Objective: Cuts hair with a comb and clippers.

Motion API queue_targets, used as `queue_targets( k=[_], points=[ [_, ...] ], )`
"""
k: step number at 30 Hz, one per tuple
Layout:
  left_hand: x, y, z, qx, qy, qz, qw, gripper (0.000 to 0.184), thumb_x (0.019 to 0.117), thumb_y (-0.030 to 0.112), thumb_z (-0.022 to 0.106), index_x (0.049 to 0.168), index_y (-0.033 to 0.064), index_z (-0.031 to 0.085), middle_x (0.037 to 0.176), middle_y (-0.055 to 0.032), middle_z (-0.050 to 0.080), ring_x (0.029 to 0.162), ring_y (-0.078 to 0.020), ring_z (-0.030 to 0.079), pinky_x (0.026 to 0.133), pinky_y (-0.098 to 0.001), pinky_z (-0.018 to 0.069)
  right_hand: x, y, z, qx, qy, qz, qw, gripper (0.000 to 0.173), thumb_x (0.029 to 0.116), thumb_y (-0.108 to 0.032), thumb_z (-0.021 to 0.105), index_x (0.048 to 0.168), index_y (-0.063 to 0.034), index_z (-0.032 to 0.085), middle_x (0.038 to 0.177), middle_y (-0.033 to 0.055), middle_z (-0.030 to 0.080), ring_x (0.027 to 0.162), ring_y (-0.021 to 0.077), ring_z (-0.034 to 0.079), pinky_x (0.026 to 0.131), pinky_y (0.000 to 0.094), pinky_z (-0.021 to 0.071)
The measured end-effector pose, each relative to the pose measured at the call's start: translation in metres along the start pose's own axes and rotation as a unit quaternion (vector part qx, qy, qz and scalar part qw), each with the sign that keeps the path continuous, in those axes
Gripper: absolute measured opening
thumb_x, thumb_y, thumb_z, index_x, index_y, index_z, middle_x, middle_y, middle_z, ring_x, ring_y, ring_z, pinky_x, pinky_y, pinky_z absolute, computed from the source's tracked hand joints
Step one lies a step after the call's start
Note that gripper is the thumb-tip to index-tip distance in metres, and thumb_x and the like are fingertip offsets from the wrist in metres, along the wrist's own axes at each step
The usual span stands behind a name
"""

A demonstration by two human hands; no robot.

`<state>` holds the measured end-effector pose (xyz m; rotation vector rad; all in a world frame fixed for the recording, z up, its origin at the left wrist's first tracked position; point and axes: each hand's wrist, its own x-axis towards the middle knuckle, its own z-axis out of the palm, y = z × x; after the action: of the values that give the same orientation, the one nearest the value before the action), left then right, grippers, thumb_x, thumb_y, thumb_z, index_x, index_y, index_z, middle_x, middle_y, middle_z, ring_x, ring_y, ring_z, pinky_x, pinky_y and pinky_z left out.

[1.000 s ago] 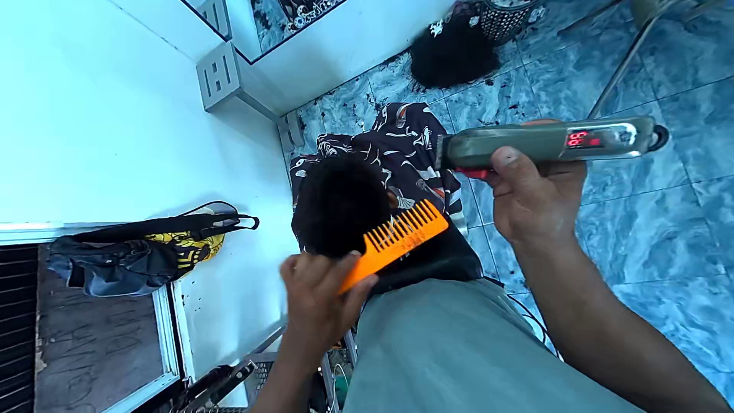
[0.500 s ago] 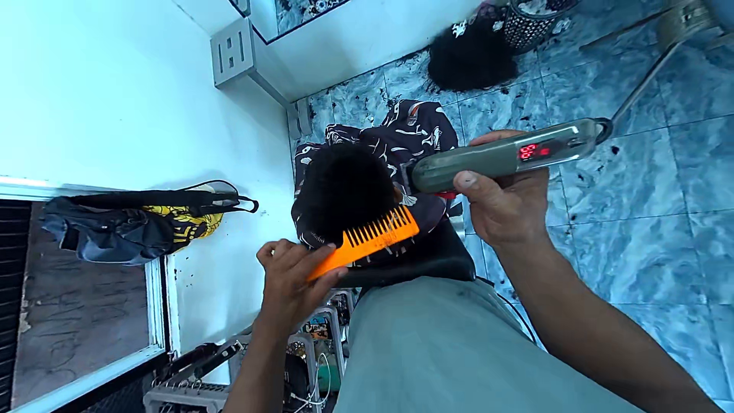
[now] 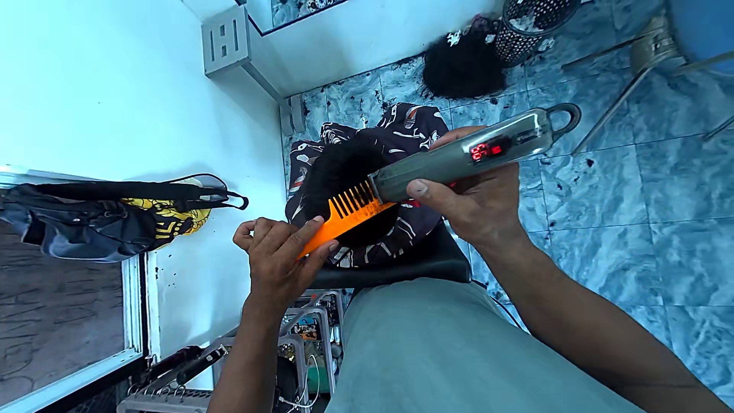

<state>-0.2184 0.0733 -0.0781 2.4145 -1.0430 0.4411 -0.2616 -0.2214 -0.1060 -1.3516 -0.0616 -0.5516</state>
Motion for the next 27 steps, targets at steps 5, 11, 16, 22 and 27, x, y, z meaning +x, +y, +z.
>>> queue_targets(
  k=[5,11,16,22,27],
  points=[
    [-0.001,-0.001,0.001,-0.007,0.003,0.005,1.000,0.034,0.0901,0.041,0.079,0.115,0.0175,0.079,0.075,-0.0011,0.059,0.081,-0.0169,0.053,0.094,-0.0461,0.0326,0.000,-0.004,0.002,-0.035,-0.033,0.006,0.999,0.052,0.0774,-0.010,0.088,0.120,-0.0020,0.058,0.103,0.0032,0.071,0.090,0.0141,0.073,0.080,0.0320,0.0659],
    [-0.003,-0.007,-0.007,0.033,0.008,-0.067,0.997,0.033,0.0958,0.037,0.073,0.115,0.0106,0.077,0.081,-0.0112,0.065,0.084,-0.0253,0.059,0.094,-0.0505,0.0390,0.000,-0.007,-0.001,-0.017,-0.088,-0.001,0.996,0.053,0.0788,-0.015,0.087,0.121,0.0001,0.059,0.106,0.0048,0.070,0.091,0.0131,0.071,0.079,0.0303,0.0647],
    [-0.002,0.016,-0.020,-0.159,0.084,-0.366,0.913,0.040,0.1126,0.032,0.039,0.102,0.0085,0.069,0.068,0.0082,0.062,0.057,-0.0038,0.059,0.057,-0.0246,0.0541,0.002,-0.008,-0.054,0.036,-0.005,0.058,0.998,0.046,0.0901,-0.021,0.080,0.129,-0.0110,0.057,0.110,0.0014,0.069,0.094,0.0158,0.071,0.082,0.0362,0.0639],
    [-0.052,0.066,0.034,-0.124,-0.136,-0.175,0.967,0.038,0.1086,0.036,0.048,0.107,0.0096,0.075,0.079,-0.0051,0.067,0.074,-0.0172,0.064,0.071,-0.0388,0.0536,0.006,-0.002,-0.084,0.107,0.077,0.103,0.986,0.044,0.0917,-0.015,0.077,0.128,-0.0114,0.053,0.113,0.0089,0.070,0.099,0.0283,0.072,0.088,0.0504,0.0629],
    [-0.082,0.090,0.070,0.033,-0.051,-0.091,0.994,0.039,0.1004,0.049,0.062,0.120,0.0174,0.075,0.085,-0.0050,0.067,0.083,-0.0217,0.061,0.088,-0.0448,0.0434,0.014,0.008,-0.083,0.115,-0.026,0.071,0.991,0.051,0.0849,-0.014,0.083,0.127,-0.0116,0.054,0.109,0.0048,0.070,0.097,0.0219,0.072,0.086,0.0440,0.0633]
  ],
)
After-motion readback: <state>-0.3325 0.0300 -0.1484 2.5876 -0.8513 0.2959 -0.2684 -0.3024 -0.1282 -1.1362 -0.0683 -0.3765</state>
